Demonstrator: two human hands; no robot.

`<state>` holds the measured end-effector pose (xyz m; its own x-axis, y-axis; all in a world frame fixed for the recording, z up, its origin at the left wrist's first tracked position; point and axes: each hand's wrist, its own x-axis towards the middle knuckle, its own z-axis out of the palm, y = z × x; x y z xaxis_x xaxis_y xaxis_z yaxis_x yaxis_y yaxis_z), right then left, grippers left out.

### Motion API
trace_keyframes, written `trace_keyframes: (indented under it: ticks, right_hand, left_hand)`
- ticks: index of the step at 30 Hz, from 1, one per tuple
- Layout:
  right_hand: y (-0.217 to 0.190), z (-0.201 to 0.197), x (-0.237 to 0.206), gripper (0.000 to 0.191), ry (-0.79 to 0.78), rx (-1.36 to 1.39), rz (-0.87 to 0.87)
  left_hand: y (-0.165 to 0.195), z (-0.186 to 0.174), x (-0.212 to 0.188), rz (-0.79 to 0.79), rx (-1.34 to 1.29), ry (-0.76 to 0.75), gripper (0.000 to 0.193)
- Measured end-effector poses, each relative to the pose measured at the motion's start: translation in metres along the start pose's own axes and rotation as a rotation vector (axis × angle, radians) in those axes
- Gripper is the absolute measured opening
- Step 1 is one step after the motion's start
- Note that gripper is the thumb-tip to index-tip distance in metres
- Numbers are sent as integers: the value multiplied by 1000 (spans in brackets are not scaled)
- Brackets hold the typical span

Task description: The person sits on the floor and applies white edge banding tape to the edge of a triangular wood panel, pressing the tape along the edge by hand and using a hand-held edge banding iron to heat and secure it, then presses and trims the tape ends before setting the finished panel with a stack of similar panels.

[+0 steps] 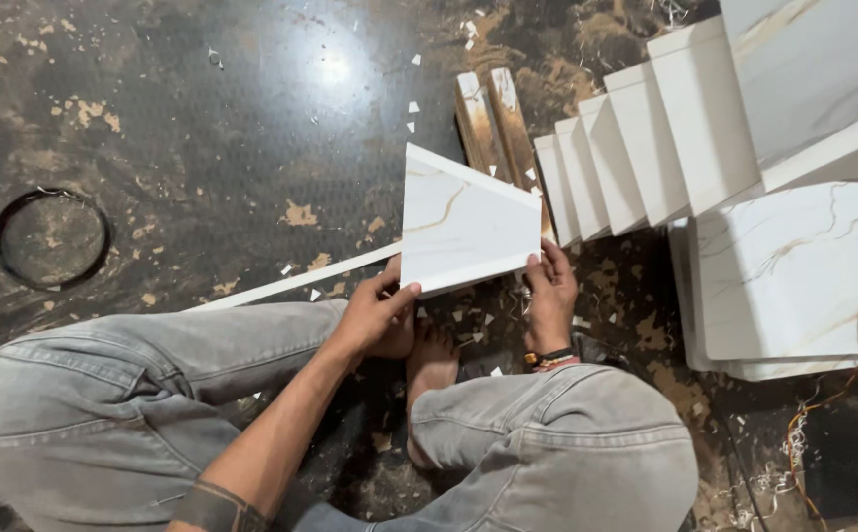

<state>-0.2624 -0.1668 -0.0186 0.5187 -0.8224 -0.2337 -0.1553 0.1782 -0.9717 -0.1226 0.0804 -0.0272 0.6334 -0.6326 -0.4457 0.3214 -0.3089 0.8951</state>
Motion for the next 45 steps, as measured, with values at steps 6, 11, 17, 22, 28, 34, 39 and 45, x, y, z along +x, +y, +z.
trace_keyframes:
  ticks: [6,11,17,22,28,34,39,45]
  right_hand:
    - [18,-22,3,43,-143,43,58]
    - [20,-25,2,37,-87,-410,-191]
    - [-16,-29,1,30,-23,-152,-11]
    - [-34,-27,8,32,-20,-162,-135]
    - [-16,-35,25,36,-50,-135,-106]
    - [-13,-25,32,39,-114,-117,-86]
    - [-17,-11,24,41,-113,-99,-84]
    - [-14,-14,16,38,-65,-218,-170]
  left_hand:
    - [-6,-6,-12,180,18,-27,43]
    - [1,-2,-22,415,248,59,35]
    - [50,-1,-15,365,165,227,27]
    - [92,2,21,242,-28,72,29]
    - [62,-1,60,159,-113,-51,33]
    - [-8,-43,75,208,995,164,39]
    - [-34,-32,81,274,1155,90,44]
    - [-33,-23,96,30,1194,-95,26]
